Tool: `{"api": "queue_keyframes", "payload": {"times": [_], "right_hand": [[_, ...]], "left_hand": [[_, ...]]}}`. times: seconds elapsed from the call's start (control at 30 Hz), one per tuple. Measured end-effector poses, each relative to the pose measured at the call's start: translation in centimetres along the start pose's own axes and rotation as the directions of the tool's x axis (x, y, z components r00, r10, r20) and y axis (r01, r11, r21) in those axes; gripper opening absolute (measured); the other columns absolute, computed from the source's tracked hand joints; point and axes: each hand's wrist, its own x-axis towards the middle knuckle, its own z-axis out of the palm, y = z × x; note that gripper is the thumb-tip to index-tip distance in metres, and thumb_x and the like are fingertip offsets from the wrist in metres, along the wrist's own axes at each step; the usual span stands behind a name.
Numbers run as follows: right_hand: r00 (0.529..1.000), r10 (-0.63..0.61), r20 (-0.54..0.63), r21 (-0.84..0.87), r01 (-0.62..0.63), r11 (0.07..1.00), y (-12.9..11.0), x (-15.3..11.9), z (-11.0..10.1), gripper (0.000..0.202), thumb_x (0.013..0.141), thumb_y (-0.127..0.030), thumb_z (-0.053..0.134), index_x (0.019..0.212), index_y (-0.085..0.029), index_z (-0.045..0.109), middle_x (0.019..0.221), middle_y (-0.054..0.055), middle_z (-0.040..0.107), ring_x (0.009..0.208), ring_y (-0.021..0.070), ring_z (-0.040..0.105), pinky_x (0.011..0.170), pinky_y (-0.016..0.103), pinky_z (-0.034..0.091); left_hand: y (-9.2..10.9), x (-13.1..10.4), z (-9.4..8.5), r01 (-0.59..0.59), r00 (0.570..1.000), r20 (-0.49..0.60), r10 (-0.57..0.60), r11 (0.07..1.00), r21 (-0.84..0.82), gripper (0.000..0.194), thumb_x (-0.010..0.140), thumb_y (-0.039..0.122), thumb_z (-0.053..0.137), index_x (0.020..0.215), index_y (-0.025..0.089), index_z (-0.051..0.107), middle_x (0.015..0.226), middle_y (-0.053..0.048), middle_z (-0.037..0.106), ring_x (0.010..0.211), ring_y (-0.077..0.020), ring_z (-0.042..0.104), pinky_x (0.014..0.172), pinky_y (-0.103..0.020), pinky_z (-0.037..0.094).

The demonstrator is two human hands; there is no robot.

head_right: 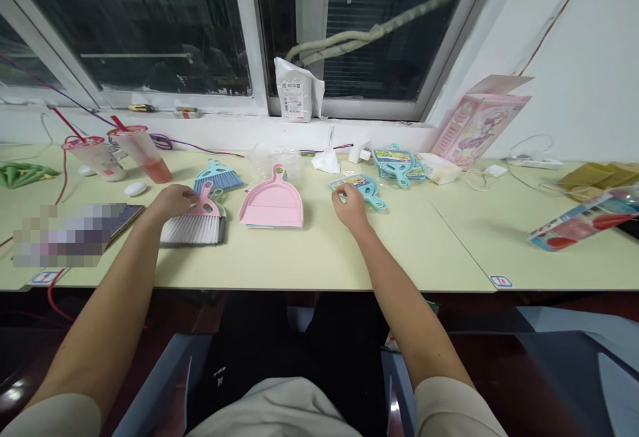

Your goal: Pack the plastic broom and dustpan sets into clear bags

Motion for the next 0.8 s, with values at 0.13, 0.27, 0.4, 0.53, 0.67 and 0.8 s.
{"api": "queue_keyframes", "payload": {"times": [0.13,0.27,0.4,0.53,0.67,0.8], "right_hand": [[0.999,0.019,0.045,0.138,-0.025,0.99,-0.7,-0.3,0.4,0.011,0.084,-0.034,0.062,0.081,-0.025,0.059,0.088,0.003,0.066,0.09,0.0227,0.062,0.094,0.04,0.051],[0.993,0.042,0.106,0.221,-0.065,0.973,-2.2,-0.1,1.7,0.014,0.087,-0.039,0.061,0.084,-0.025,0.059,0.088,0.002,0.067,0.09,0.0216,0.063,0.095,0.039,0.051],[0.974,0.062,0.218,0.269,-0.121,0.956,-4.4,1.2,4.8,0.025,0.086,-0.047,0.066,0.098,-0.025,0.062,0.102,0.004,0.07,0.1,0.0223,0.065,0.099,0.039,0.05],[0.939,0.11,0.325,0.181,-0.176,0.968,-6.0,2.3,8.1,0.037,0.08,-0.046,0.076,0.107,-0.023,0.065,0.108,0.009,0.071,0.105,0.0266,0.066,0.096,0.041,0.05],[0.911,0.043,0.41,0.041,-0.066,0.997,-6.0,2.2,9.6,0.022,0.087,-0.034,0.068,0.104,-0.02,0.07,0.105,0.008,0.072,0.101,0.0271,0.066,0.093,0.041,0.05],[0.915,0.028,0.403,0.088,-0.069,0.994,-5.4,1.8,9.8,0.027,0.089,-0.025,0.064,0.114,-0.019,0.07,0.111,0.008,0.073,0.103,0.0257,0.066,0.095,0.04,0.05]], "left_hand": [[1.1,-0.8,-1.9,-0.063,0.99,-0.125,0.063,0.998,0.003,0.01,0.082,0.023,0.059,0.087,0.018,0.065,0.084,-0.003,0.071,0.083,-0.0198,0.063,0.076,-0.03,0.047],[5.3,-1.4,-3.1,-0.139,0.972,-0.2,0.125,0.989,-0.058,0.016,0.085,0.02,0.055,0.095,0.017,0.067,0.091,-0.005,0.074,0.084,-0.0205,0.064,0.077,-0.031,0.049],[12.7,-0.4,0.4,-0.301,0.938,-0.207,0.278,0.949,-0.09,0.015,0.083,0.017,0.056,0.087,0.018,0.07,0.092,-0.011,0.076,0.084,-0.0256,0.066,0.077,-0.036,0.05],[18.7,0.6,6.0,-0.358,0.924,-0.17,0.341,0.93,-0.081,0.022,0.086,0.01,0.051,0.093,0.014,0.071,0.098,-0.018,0.074,0.09,-0.0286,0.066,0.081,-0.039,0.05],[20.6,-0.2,9.0,-0.287,0.931,-0.217,0.293,0.956,0.061,0.027,0.09,0.007,0.047,0.102,0.01,0.071,0.108,-0.024,0.068,0.108,-0.0342,0.062,0.094,-0.045,0.048],[19.9,-0.6,9.5,-0.213,0.929,-0.282,0.239,0.969,0.121,0.028,0.095,0.021,0.052,0.116,0.011,0.068,0.127,-0.025,0.062,0.124,-0.038,0.054,0.102,-0.048,0.043]]}}
